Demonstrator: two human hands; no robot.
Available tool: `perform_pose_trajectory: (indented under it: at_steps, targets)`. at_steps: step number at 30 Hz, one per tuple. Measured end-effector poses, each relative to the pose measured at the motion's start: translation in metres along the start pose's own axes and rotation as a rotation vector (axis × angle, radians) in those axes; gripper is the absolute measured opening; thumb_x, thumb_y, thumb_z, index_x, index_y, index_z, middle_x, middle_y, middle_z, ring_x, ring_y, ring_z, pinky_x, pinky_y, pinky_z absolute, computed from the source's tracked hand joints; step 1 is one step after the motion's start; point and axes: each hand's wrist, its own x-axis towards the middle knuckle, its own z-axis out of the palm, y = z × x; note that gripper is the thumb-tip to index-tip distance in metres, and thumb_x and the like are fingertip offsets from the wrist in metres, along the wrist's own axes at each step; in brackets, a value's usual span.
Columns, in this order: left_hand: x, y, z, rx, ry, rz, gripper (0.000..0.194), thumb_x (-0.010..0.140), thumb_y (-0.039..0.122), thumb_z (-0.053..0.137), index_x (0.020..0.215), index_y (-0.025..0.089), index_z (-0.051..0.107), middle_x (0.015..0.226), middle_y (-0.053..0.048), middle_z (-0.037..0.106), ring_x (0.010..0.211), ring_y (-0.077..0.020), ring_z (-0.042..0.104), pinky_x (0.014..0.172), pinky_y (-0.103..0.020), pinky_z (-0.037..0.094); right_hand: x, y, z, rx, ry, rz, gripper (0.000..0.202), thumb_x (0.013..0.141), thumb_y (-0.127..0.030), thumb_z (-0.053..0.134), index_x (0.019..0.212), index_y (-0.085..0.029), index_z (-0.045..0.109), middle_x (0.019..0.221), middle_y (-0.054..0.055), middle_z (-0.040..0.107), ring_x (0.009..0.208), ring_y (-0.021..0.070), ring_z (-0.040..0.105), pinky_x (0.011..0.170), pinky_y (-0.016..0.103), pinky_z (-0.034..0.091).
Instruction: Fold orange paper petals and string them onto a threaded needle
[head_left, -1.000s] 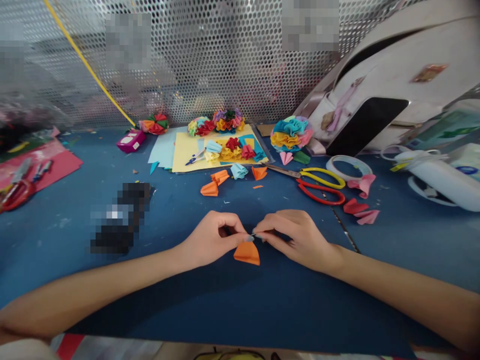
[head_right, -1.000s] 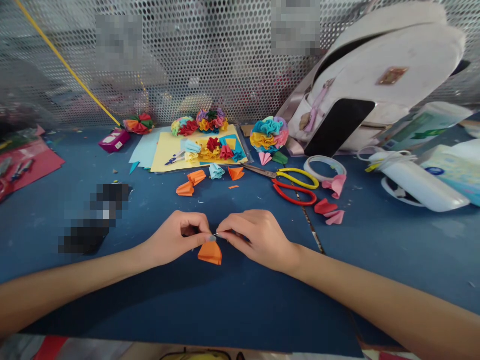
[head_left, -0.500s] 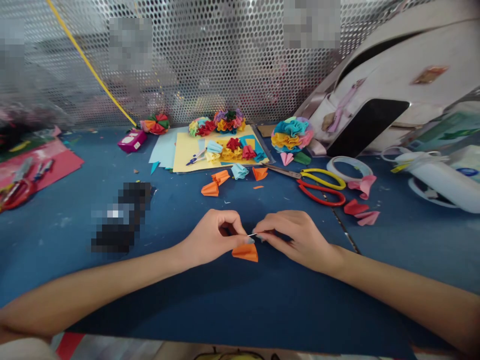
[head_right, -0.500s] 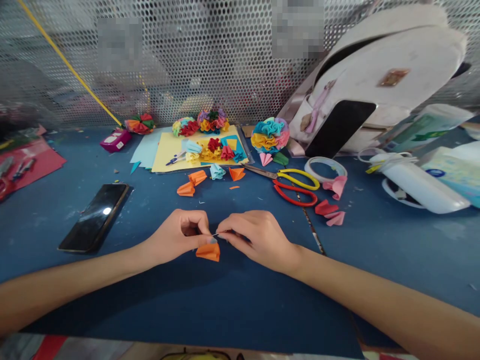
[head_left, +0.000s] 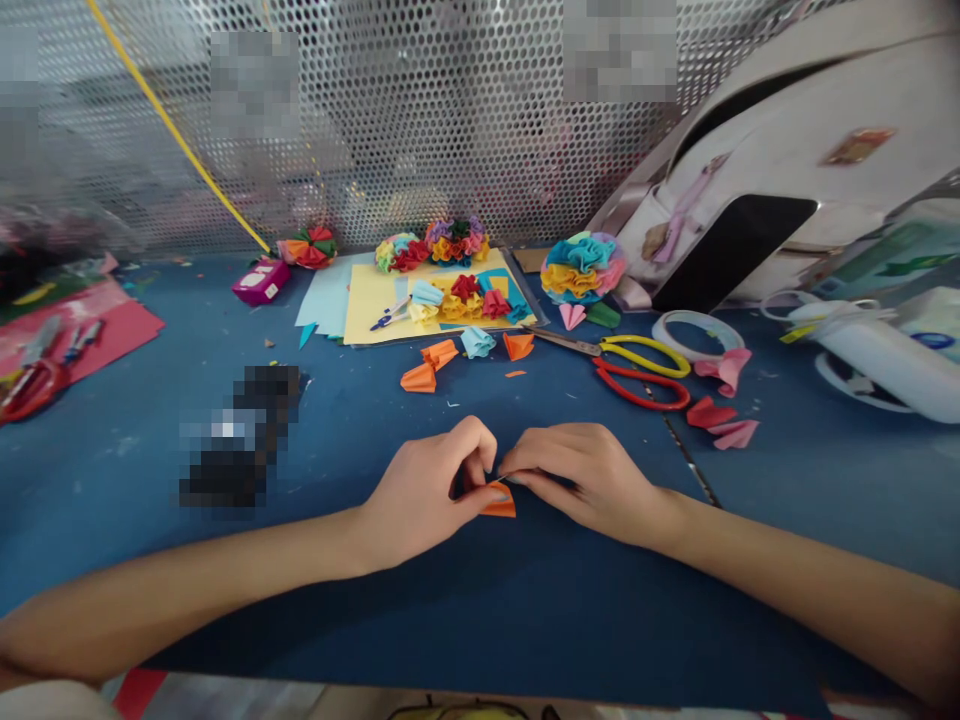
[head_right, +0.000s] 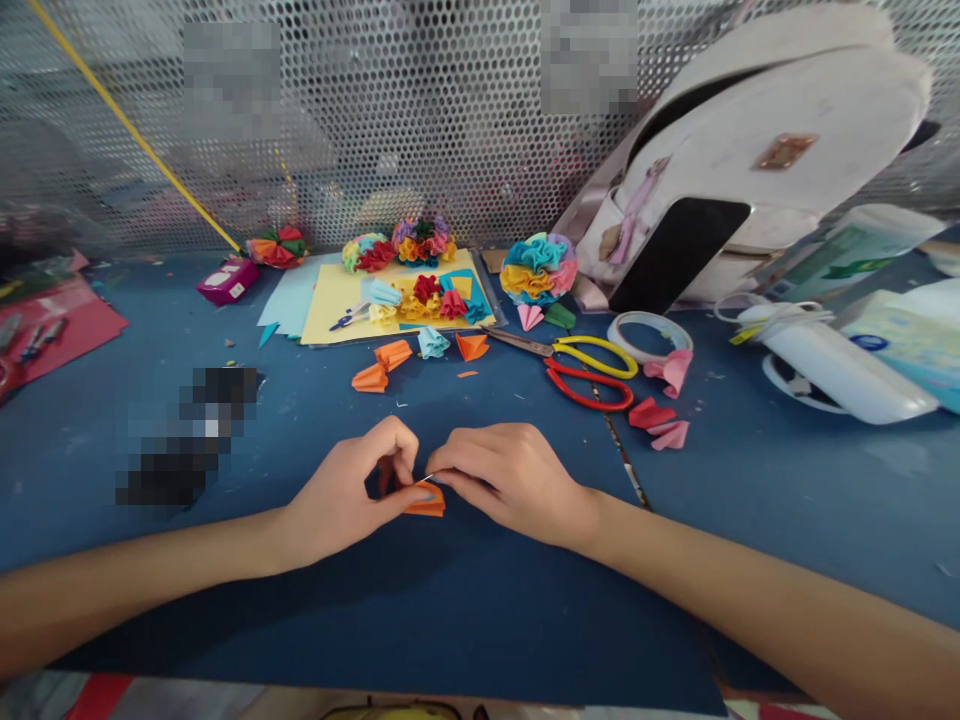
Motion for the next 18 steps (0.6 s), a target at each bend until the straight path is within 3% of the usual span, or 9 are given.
perform_pose_trajectory:
  at_steps: [5, 8, 13, 16, 18]
  targets:
    - [-0.001, 0.0, 0.004, 0.161, 0.021, 0.169, 0.028, 0.087, 0.012, 0.069, 0.088, 0.022, 0.043, 0.073, 0.008, 0.059, 0.061, -0.0104, 0.053, 0.061, -0.023, 0.039, 0.002, -0.005, 0.005, 0.065, 0.008, 0.036, 0.017, 0.104, -0.027, 0.054, 0.093, -0.02, 0.064, 0.078, -0.001, 0.069, 0.064, 0.0095, 0.063, 0.061, 0.021, 0.043]
    - [0.001, 0.0, 0.004, 0.258, 0.027, 0.237, 0.027, 0.088, 0.018, 0.072, 0.091, 0.022, 0.045, 0.081, 0.005, 0.062, 0.07, -0.0141, 0.057, 0.068, -0.027, 0.042, 0.001, -0.006, 0.006, 0.091, 0.036, 0.084, 0.016, 0.103, -0.027, 0.056, 0.09, -0.02, 0.063, 0.076, -0.002, 0.068, 0.061, 0.0087, 0.062, 0.06, 0.02, 0.043]
    - [0.005, 0.001, -0.002, 0.182, -0.064, 0.086, 0.024, 0.088, 0.032, 0.074, 0.093, 0.019, 0.055, 0.087, 0.001, 0.066, 0.08, -0.0172, 0.063, 0.072, -0.028, 0.045, 0.0, -0.005, 0.004, 0.108, 0.083, 0.142, 0.015, 0.101, -0.024, 0.058, 0.088, -0.02, 0.065, 0.077, -0.001, 0.069, 0.063, 0.0098, 0.063, 0.059, 0.02, 0.044]
    - [0.007, 0.001, -0.006, 0.07, -0.111, 0.047, 0.009, 0.094, 0.027, 0.067, 0.092, 0.019, 0.066, 0.089, -0.001, 0.072, 0.083, -0.0165, 0.066, 0.075, -0.027, 0.048, 0.0, -0.004, 0.003, 0.055, 0.109, 0.128, 0.012, 0.099, -0.022, 0.06, 0.089, -0.02, 0.065, 0.077, 0.0, 0.071, 0.063, 0.0101, 0.064, 0.058, 0.021, 0.044]
    - [0.008, 0.0, -0.008, 0.007, -0.102, 0.01, 0.01, 0.095, 0.022, 0.063, 0.095, 0.019, 0.073, 0.093, -0.001, 0.076, 0.085, -0.0166, 0.069, 0.078, -0.027, 0.049, 0.0, -0.003, 0.002, 0.014, 0.116, 0.11, 0.011, 0.099, -0.022, 0.061, 0.089, -0.02, 0.066, 0.078, 0.0, 0.072, 0.062, 0.0102, 0.064, 0.058, 0.021, 0.044]
